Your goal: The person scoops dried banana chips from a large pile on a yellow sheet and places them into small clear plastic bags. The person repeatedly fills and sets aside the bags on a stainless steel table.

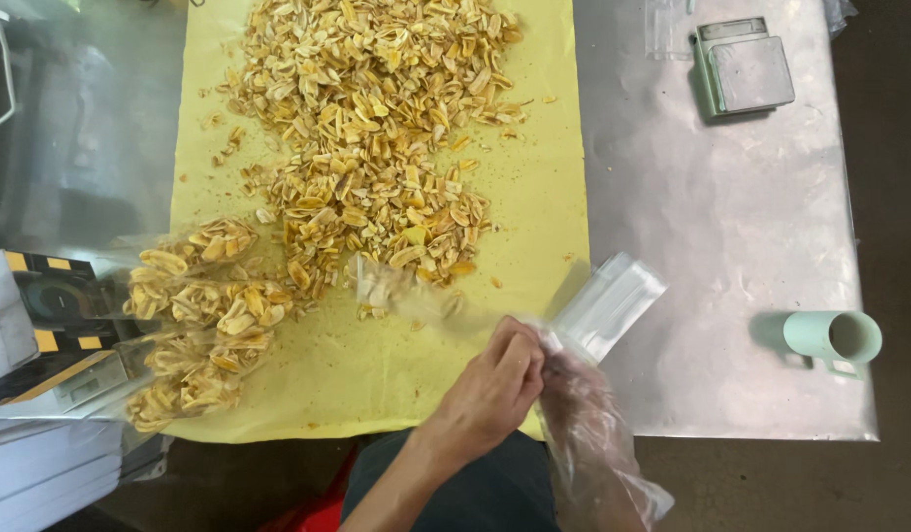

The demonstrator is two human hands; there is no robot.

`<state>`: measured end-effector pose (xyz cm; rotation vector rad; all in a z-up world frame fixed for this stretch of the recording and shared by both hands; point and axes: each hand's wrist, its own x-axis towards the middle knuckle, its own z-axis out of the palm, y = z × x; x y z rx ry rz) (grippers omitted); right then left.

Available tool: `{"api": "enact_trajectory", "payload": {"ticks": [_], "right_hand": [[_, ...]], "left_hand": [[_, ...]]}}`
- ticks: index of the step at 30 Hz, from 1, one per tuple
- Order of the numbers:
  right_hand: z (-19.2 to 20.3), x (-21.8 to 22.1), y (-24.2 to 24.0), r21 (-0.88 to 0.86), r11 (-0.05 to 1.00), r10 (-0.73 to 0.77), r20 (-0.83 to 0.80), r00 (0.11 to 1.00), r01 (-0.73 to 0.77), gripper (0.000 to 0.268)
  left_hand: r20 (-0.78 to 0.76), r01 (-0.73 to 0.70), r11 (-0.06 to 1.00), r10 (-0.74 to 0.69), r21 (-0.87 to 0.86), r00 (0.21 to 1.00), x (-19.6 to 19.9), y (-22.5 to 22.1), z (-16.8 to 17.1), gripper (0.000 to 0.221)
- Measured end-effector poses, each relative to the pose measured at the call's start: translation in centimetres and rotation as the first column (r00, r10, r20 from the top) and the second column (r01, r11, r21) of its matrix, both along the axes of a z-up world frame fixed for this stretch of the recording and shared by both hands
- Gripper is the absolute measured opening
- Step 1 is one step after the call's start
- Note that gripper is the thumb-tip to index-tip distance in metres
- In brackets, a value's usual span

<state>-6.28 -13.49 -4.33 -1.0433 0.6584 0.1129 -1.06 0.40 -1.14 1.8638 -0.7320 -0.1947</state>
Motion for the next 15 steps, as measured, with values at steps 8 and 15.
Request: {"api": "enact_trajectory", "payload": {"ticks": [8, 15], "right_hand": [[-6.3, 0.1, -1.0, 0.402, 0.891, -0.291, 0.146, 0.946, 0.212, 0.052], [-9.6, 0.7, -0.8, 0.308, 0.946, -0.148, 0.149, 0.978, 0.096, 0.042]], "left_hand": [[-0.113, 0.157, 0.978, -0.142, 0.139, 0.983, 1.0, 0.6, 0.1, 0.018], [0.054, 0.146, 0.974, -0.158, 0.173, 0.986, 0.8, -0.1, 0.0, 0.013]]}}
